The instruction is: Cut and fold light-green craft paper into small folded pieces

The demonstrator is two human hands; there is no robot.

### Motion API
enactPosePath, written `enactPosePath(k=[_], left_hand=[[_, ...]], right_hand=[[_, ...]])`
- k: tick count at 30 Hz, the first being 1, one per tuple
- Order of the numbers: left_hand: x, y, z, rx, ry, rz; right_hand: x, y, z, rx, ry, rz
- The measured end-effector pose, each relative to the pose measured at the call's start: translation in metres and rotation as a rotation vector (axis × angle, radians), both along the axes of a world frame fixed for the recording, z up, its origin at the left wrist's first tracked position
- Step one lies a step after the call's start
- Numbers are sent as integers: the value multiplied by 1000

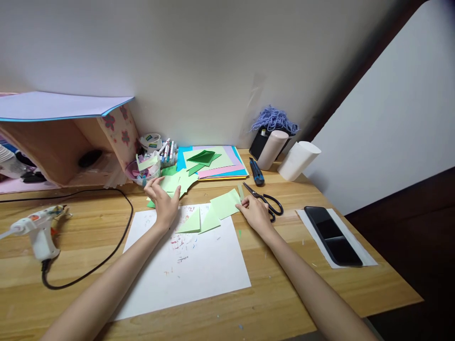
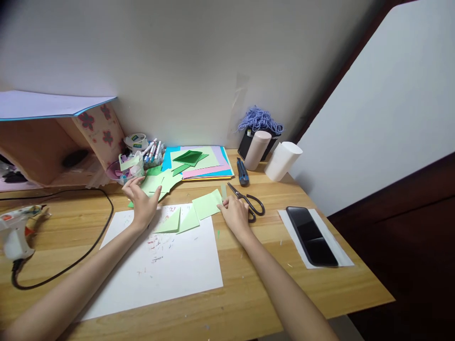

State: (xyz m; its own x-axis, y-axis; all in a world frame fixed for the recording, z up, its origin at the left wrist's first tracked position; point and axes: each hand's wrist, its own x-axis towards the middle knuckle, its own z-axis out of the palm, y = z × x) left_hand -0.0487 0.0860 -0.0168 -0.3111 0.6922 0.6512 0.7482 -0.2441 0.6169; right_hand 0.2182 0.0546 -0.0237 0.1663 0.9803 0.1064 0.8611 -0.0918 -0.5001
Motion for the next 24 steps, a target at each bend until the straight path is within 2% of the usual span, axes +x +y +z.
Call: enactPosePath(k=[3, 6, 9, 13, 16, 24], left_hand=[[12, -9, 2, 50, 108, -165], [16, -12, 1, 78, 185, -270], [15, -11, -1, 79, 216, -306], [13, -9, -2, 52, 212, -315], [13, -9, -3, 32, 207, -334], [14, -11, -2, -10, 253, -387]], right_hand=[[2, 0, -2, 56, 205, -2], [9, 4, -5, 94, 466, -2], [19, 9, -6, 76, 640, 14], [29, 12, -2, 38, 756, 3], [35, 12, 3, 30, 739, -33], [35, 7, 7, 57, 374, -1]])
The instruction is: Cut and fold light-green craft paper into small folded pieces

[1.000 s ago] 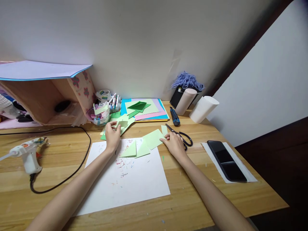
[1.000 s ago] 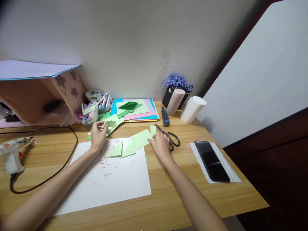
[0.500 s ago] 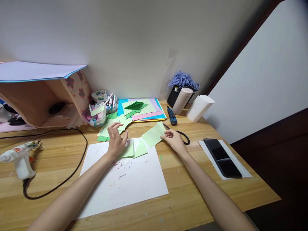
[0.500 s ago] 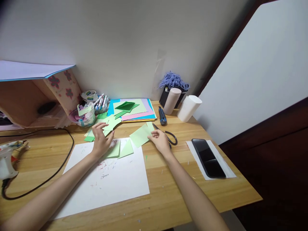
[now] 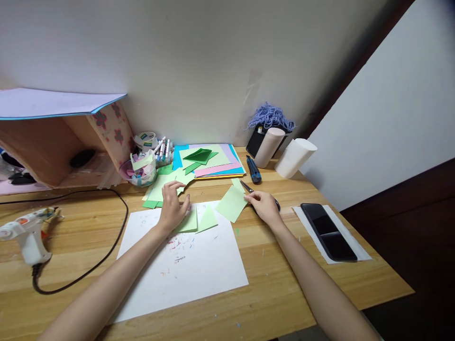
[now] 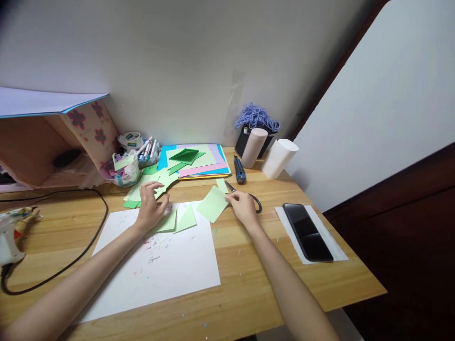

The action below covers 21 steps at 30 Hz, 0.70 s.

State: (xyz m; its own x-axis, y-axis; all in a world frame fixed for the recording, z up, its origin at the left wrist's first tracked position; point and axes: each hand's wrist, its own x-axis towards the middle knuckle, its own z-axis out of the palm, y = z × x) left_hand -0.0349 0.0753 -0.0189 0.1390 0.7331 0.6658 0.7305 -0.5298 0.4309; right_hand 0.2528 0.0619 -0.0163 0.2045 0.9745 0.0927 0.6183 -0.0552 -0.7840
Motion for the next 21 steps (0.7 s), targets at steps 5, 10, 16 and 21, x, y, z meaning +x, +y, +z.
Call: enactPosePath(k=[5, 10, 16, 21], left_hand=[[0, 0, 1, -8, 12, -18], [0, 0, 1, -14, 15, -24], [0, 0, 2, -18, 20, -28], [1, -2, 4, -43, 23, -33]], right_hand=[[-6, -2, -2, 21, -141, 29], [-12, -4, -2, 27, -147, 16], [-17, -6, 1, 96, -252, 63], [-16, -6, 2, 135, -332, 163]])
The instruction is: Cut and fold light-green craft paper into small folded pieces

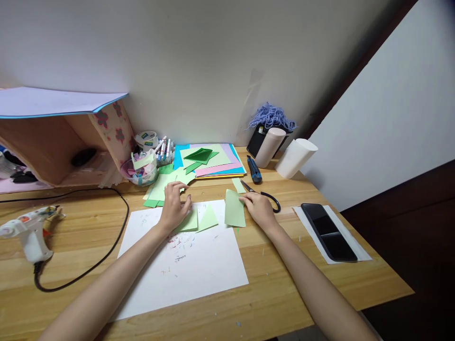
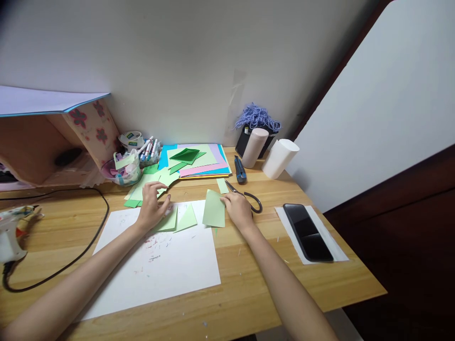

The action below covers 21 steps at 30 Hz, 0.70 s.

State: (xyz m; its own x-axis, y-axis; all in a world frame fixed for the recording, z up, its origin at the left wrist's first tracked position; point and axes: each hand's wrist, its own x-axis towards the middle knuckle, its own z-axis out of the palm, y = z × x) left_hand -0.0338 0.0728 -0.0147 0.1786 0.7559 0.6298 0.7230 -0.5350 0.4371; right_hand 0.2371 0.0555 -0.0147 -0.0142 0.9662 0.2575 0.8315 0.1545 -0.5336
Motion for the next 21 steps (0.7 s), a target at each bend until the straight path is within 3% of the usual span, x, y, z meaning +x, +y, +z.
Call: enactPosePath(k=[6, 10, 12, 17, 19, 21], left_hand=[[-1, 0, 0, -37, 8, -29], [2, -5, 6, -157, -62, -120], [9, -13, 14, -301, -131, -213], [36, -41, 43, -845, -362, -538], [42, -47, 51, -1016, -473, -587], [44, -48, 53, -1134, -596, -555]], right_hand=[[-2, -1, 4, 72, 108, 204], [-4, -6, 15, 145, 317, 237], [-5, -9, 21, 131, 451, 265], [-13, -16, 28, -12, 703, 375], [-19, -19, 29, -103, 747, 403], [-23, -21, 31, -179, 791, 416]])
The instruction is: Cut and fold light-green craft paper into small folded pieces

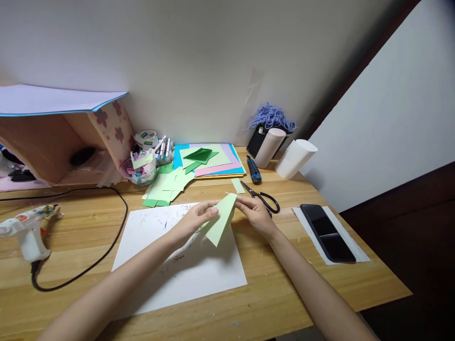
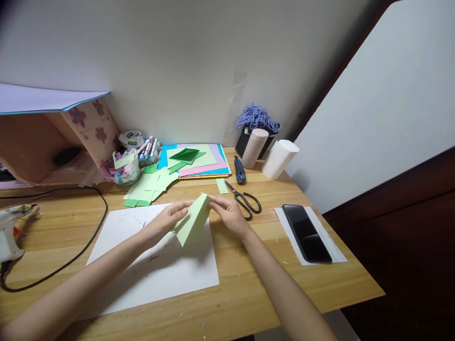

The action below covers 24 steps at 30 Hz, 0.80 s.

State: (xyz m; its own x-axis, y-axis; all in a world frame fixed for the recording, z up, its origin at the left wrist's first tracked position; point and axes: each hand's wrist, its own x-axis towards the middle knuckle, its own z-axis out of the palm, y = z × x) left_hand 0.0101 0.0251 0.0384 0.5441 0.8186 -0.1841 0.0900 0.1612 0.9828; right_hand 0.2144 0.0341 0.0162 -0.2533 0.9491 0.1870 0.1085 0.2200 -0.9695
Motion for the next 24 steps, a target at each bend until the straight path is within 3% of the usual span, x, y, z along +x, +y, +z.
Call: enactPosePath(k=[4, 6, 8, 12, 15, 19, 24], left_hand=[[-6, 10, -12, -95, -2, 244], [-10, 15, -22, -30, 81, 390], [-12, 16, -34, 119, 251, 446], [-9, 8, -48, 639, 654, 415], [-3, 2, -53, 934, 742, 313], [4, 4, -57, 1040, 750, 49], [5, 10, -60, 1128, 876, -22]], right_hand=[[1, 3, -2, -90, -1, -61], [5, 7, -10, -130, -65, -137], [10, 12, -21, -149, -161, -201], [11, 17, -38, -99, -395, -207], [7, 17, -38, -24, -519, -177], [3, 17, -35, 21, -577, -167], [3, 19, -38, -45, -551, -196]])
